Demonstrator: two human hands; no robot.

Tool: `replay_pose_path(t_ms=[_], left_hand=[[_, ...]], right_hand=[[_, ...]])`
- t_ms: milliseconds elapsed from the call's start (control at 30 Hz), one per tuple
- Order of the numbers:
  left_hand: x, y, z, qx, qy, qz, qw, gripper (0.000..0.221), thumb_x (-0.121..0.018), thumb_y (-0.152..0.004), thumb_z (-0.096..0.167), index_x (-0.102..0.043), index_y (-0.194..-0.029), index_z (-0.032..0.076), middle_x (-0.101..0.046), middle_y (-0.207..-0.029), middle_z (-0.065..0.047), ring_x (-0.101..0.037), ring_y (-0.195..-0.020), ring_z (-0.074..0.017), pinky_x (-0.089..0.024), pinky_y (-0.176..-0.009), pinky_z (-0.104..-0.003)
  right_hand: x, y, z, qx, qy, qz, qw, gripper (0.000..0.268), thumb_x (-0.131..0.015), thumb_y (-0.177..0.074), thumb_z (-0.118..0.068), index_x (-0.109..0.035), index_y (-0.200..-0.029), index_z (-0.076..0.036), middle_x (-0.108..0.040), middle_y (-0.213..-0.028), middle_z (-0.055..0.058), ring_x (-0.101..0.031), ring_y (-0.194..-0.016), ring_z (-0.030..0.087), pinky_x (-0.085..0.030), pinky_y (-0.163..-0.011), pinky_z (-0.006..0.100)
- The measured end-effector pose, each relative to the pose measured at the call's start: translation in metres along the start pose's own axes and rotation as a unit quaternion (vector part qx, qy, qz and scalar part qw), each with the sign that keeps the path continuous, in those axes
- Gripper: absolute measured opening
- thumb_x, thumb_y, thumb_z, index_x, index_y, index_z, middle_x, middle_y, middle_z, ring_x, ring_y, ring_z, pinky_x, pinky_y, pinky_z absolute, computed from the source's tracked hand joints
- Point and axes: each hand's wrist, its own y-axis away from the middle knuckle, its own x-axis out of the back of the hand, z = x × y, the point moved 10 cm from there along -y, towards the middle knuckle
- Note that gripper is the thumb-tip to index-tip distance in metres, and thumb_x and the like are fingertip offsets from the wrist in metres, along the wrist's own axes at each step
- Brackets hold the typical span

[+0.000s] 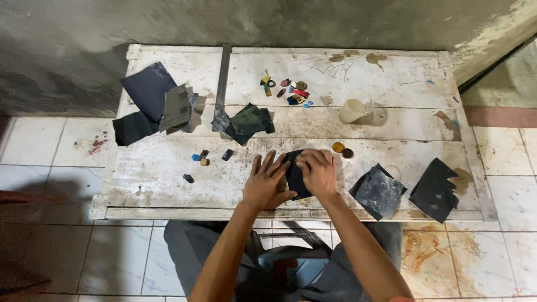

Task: The person sands small round stones using pieces of sandpaper. The person dips the stones into a small cup of water and continues to sand them by hand over the table.

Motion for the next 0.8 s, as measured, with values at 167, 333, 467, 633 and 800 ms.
replay_pose_path(t_ms=[167,333,467,633,800], left_hand=[[-0.003,-0.002,0.0,0.011,0.031,-0.032,0.999,0.091,-0.047,-0.081,0.078,-0.038,-0.15,0.021,-0.027,-0.162,-0.003,-0.013,-0.151,-0.0305,-0.005,-0.122,-0.055],[-0.005,-0.001,-0.004,0.026,0.034,-0.068,0.997,0.092,-0.046,-0.079,0.077,-0.037,-0.15,0.02,-0.024,-0.163,-0.002,-0.009,-0.152,-0.0299,-0.002,-0.123,-0.053],[-0.008,-0.002,-0.003,0.037,0.029,-0.11,0.993,0.095,-0.046,-0.078,0.078,-0.033,-0.153,0.022,-0.019,-0.164,0.0,-0.007,-0.152,-0.029,0.0,-0.123,-0.053],[-0.015,0.0,-0.006,0.034,0.017,-0.114,0.993,0.099,-0.05,-0.074,0.076,-0.03,-0.154,0.022,-0.017,-0.165,-0.001,-0.005,-0.152,-0.0301,0.001,-0.124,-0.054],[0.0,0.003,-0.002,0.004,0.067,-0.016,0.998,0.095,-0.05,-0.077,0.08,-0.041,-0.149,0.019,-0.03,-0.16,-0.003,-0.016,-0.15,-0.0323,-0.006,-0.121,-0.056]], right_hand=[[0.012,0.014,-0.01,0.014,0.012,-0.001,1.0,0.012,-0.071,-0.088,-0.027,-0.07,-0.079,-0.019,-0.071,-0.094,-0.002,-0.06,-0.093,0.025,-0.046,-0.079,0.037],[0.041,0.053,-0.049,0.016,0.01,-0.053,0.998,0.021,-0.07,-0.088,-0.031,-0.066,-0.073,-0.018,-0.071,-0.098,-0.006,-0.059,-0.095,0.024,-0.045,-0.08,0.036],[0.035,0.05,-0.043,0.01,0.016,-0.061,0.998,0.017,-0.069,-0.089,-0.031,-0.067,-0.076,-0.02,-0.07,-0.1,-0.007,-0.058,-0.098,0.023,-0.043,-0.086,0.035],[0.0,0.011,-0.016,0.007,0.014,-0.026,1.0,0.012,-0.07,-0.089,-0.029,-0.07,-0.082,-0.019,-0.07,-0.096,-0.003,-0.06,-0.096,0.025,-0.045,-0.088,0.039],[0.0,0.001,-0.018,0.041,0.056,-0.051,0.996,0.013,-0.071,-0.086,-0.029,-0.068,-0.086,-0.016,-0.066,-0.098,0.001,-0.058,-0.102,0.026,-0.045,-0.083,0.039]])
